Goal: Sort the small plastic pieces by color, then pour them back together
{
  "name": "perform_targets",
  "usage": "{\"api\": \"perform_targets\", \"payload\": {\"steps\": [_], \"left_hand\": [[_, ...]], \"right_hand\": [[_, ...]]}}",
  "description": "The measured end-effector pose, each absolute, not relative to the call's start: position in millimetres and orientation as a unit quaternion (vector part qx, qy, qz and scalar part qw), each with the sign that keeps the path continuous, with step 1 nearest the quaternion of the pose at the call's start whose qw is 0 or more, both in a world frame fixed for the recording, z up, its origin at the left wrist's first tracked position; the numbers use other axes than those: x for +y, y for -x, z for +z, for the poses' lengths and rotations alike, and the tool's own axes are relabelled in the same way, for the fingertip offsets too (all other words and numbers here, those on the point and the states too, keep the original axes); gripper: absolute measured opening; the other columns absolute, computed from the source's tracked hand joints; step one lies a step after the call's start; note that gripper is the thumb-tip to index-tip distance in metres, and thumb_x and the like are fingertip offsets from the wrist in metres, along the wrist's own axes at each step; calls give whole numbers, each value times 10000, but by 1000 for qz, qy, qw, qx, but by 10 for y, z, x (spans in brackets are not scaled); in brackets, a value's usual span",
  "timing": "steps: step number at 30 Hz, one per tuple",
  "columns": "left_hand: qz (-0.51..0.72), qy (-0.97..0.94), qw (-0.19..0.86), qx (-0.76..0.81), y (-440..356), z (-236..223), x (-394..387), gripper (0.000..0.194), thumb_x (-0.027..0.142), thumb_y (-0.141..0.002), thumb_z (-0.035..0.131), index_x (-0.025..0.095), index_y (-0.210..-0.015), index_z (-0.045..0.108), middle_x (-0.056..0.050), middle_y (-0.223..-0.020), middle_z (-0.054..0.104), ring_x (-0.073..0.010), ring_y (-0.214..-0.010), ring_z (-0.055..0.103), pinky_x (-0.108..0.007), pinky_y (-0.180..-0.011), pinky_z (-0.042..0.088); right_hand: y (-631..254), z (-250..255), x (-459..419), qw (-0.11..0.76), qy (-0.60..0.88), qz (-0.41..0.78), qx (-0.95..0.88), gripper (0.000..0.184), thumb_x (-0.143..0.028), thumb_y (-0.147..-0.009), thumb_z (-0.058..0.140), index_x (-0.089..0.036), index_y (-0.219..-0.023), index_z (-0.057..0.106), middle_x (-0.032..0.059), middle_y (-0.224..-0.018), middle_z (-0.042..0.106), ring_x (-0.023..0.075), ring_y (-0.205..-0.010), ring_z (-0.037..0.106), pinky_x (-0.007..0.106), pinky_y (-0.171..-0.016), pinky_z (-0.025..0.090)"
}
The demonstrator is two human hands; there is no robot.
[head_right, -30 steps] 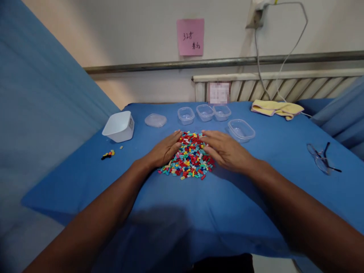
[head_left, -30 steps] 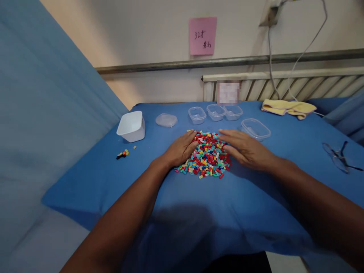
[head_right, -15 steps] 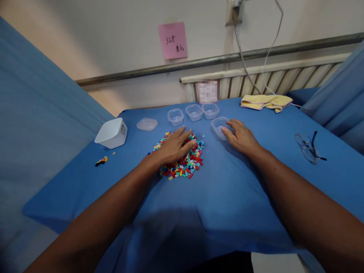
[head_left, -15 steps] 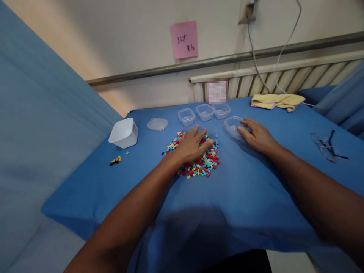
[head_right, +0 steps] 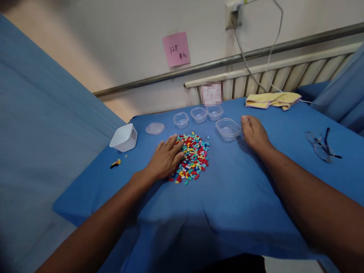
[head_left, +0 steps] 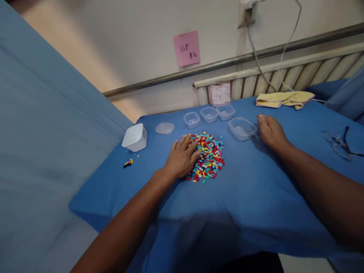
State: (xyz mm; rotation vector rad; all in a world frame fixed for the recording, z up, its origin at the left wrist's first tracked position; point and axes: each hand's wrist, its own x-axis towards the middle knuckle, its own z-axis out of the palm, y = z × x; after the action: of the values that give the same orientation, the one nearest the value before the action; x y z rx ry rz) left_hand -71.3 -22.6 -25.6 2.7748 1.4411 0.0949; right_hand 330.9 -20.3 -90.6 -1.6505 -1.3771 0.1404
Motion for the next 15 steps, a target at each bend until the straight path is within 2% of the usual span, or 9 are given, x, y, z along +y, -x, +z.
{"api": "perform_targets", "payload": {"steps": [3,7,10,11,13,15], "left_hand": [[51,-859,22,509,917,-329,-82,716,603,-1197,312,200,-1773,446,-195,-1893,215,-418,-1759,228,-681,-1397,230],[106,-829,91,542,941,-458,195,793,587,-1205,229,50,-1760,405,-253,-1844,316,-353,-1769,215,-555,-1423,240],[117,-816,110,556,800,-497,420,794,580,-1199,247,12,-1713,457,-262,-1817,368,-347,-1766,226,-526,-1427,226],[118,-813,108,561,741,-493,490,776,577,-1196,268,18,-1685,493,-266,-1800,402,-351,-1755,265,-525,-1418,247],[118,-811,107,563,629,-460,603,711,572,-1193,287,60,-1551,627,-264,-1693,559,-359,-1664,459,-516,-1354,368],[112,-816,116,555,539,-403,663,673,567,-1193,266,116,-1301,753,-245,-1469,739,-364,-1432,683,-502,-1208,511]], "right_hand": [[-3359,-930,-176,475,711,78,-513,659,-633,-1138,263,-167,-1050,720,213,-1028,746,329,-1022,662,507,-1012,508],[-3355,-940,-171,471,723,102,-495,610,-619,-1136,305,-179,-1041,717,193,-1020,748,314,-1026,652,475,-1011,495],[-3338,-922,-181,469,724,109,-493,577,-602,-1128,324,-187,-1035,714,185,-1027,745,320,-1047,649,464,-1013,490],[-3335,-917,-184,469,725,109,-493,570,-598,-1125,324,-191,-1027,710,179,-1016,740,322,-1053,648,459,-1009,490],[-3333,-912,-187,469,723,106,-495,550,-590,-1119,329,-201,-1000,699,162,-982,726,323,-1054,646,454,-1005,489],[-3333,-917,-184,473,721,108,-495,530,-590,-1114,336,-216,-975,684,143,-958,715,316,-1038,648,452,-999,493]]}}
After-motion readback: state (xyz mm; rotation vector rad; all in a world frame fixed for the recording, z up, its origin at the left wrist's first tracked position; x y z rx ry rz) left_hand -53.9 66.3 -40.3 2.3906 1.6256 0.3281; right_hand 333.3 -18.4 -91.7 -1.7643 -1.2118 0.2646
